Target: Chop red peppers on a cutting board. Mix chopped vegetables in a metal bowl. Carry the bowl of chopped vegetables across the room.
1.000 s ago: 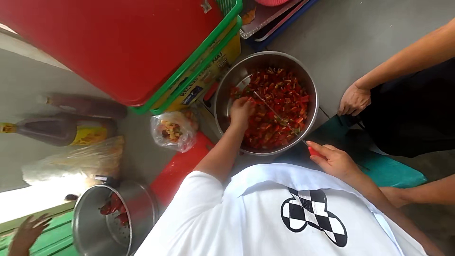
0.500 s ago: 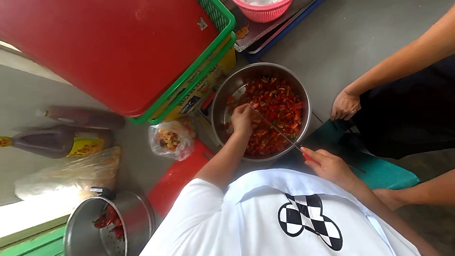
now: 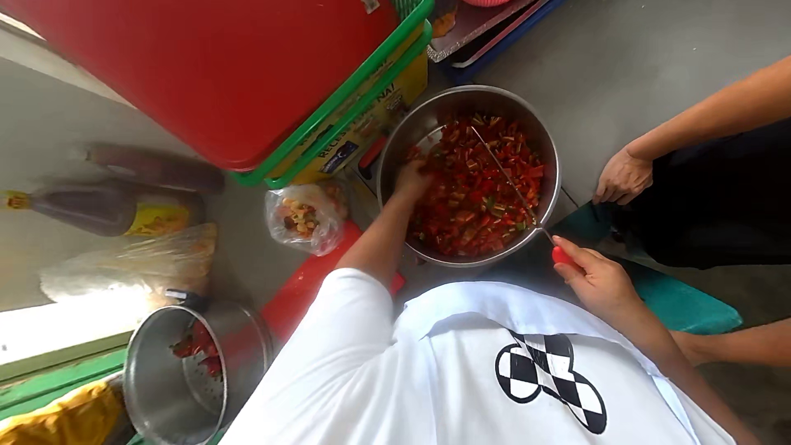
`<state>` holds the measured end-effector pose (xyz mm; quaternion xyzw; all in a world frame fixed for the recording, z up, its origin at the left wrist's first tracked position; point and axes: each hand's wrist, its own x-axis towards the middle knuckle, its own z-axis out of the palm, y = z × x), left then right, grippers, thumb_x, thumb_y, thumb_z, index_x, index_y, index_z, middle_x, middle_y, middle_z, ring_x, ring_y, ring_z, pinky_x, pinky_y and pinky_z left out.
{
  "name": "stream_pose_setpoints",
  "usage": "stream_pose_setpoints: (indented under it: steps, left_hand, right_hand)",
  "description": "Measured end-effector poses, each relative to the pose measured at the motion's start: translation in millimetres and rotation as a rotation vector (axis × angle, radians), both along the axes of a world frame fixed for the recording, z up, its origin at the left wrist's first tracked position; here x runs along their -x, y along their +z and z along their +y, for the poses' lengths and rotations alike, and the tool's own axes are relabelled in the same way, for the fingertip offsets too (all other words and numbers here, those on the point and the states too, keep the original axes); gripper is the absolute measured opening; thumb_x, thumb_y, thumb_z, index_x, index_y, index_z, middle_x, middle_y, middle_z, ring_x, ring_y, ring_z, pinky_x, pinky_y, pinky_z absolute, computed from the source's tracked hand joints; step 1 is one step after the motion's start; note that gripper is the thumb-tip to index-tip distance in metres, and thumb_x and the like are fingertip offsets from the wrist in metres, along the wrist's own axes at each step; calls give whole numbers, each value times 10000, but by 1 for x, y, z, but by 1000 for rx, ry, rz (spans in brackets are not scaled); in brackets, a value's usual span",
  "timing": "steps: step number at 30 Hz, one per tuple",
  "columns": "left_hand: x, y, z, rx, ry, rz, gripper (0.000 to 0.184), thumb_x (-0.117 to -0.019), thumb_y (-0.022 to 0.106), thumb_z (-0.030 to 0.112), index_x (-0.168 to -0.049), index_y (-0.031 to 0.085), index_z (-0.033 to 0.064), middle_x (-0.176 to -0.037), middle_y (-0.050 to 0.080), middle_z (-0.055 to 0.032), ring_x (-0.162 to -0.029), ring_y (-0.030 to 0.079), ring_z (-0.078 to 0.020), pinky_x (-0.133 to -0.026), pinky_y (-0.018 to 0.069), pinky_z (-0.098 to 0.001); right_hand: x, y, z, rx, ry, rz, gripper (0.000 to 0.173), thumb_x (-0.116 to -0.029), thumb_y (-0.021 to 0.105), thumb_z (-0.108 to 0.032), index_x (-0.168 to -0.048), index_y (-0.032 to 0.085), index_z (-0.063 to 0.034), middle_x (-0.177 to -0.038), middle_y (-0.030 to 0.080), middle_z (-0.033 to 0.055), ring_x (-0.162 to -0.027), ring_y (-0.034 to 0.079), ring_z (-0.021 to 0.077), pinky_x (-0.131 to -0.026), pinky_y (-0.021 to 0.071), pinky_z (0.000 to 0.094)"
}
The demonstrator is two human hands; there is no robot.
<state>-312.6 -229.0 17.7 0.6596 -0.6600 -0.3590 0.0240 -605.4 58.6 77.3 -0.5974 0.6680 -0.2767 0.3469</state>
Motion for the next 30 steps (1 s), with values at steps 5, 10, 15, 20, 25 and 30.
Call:
stream_pose_setpoints:
  steps: [5, 10, 15, 20, 25, 30]
  left_hand:
    - [39, 15, 14, -6, -174, 67, 341, -1005, 615, 113, -1333, 626, 18, -1340, 637, -213, -1271, 604, -359, -1093, 459, -553]
    - [36, 41, 9, 23, -15, 432, 287, -1024, 618, 165, -1271, 641, 21, -1147, 704, -137, -908, 702, -181, -807, 591, -366]
    - [7, 38, -6, 169, -28, 41, 571, -1009, 598, 109, -1539, 416, -1, -1546, 446, -264, -1431, 458, -387, -1184, 380, -520]
    - [15, -1, 33, 15, -253, 3, 644, -948, 726, 335, -1480, 507, 47, -1479, 513, -258, -1395, 472, -435, -1140, 391, -630]
    - [40, 0, 77, 52, -576, 10, 392, -855, 721, -16, -1238, 694, 63, -1387, 578, -232, -1324, 514, -449, -1097, 422, -608]
    - [25, 43, 23, -253, -693, -49, 545, -868, 817, 123, -1369, 618, 43, -1379, 593, -245, -1285, 571, -410, -1075, 447, -614]
  right_hand:
    - [-1, -2, 0, 3, -11, 2, 440, -1042, 555, -269, -1423, 607, -55, -1131, 709, 223, -906, 704, 275, -794, 590, 393]
    - [4, -2, 4, 15, -32, -1, 445, -1041, 560, -293, -1417, 612, -62, -1125, 706, 209, -887, 701, 236, -772, 595, 364]
    - [5, -3, 4, 26, -41, 5, 454, -1038, 560, -296, -1416, 611, -50, -1127, 706, 223, -888, 703, 244, -756, 595, 364]
    - [1, -5, 2, 27, -5, 0, 451, -1038, 552, -301, -1409, 619, -52, -1118, 712, 214, -897, 704, 252, -780, 593, 370]
    - [0, -1, 0, 40, -4, 8, 447, -1038, 550, -290, -1403, 622, -43, -1127, 712, 217, -891, 709, 252, -778, 596, 374]
    - [8, 1, 7, 51, -71, 5, 448, -1039, 556, -301, -1396, 626, -38, -1137, 708, 215, -891, 711, 229, -766, 602, 350]
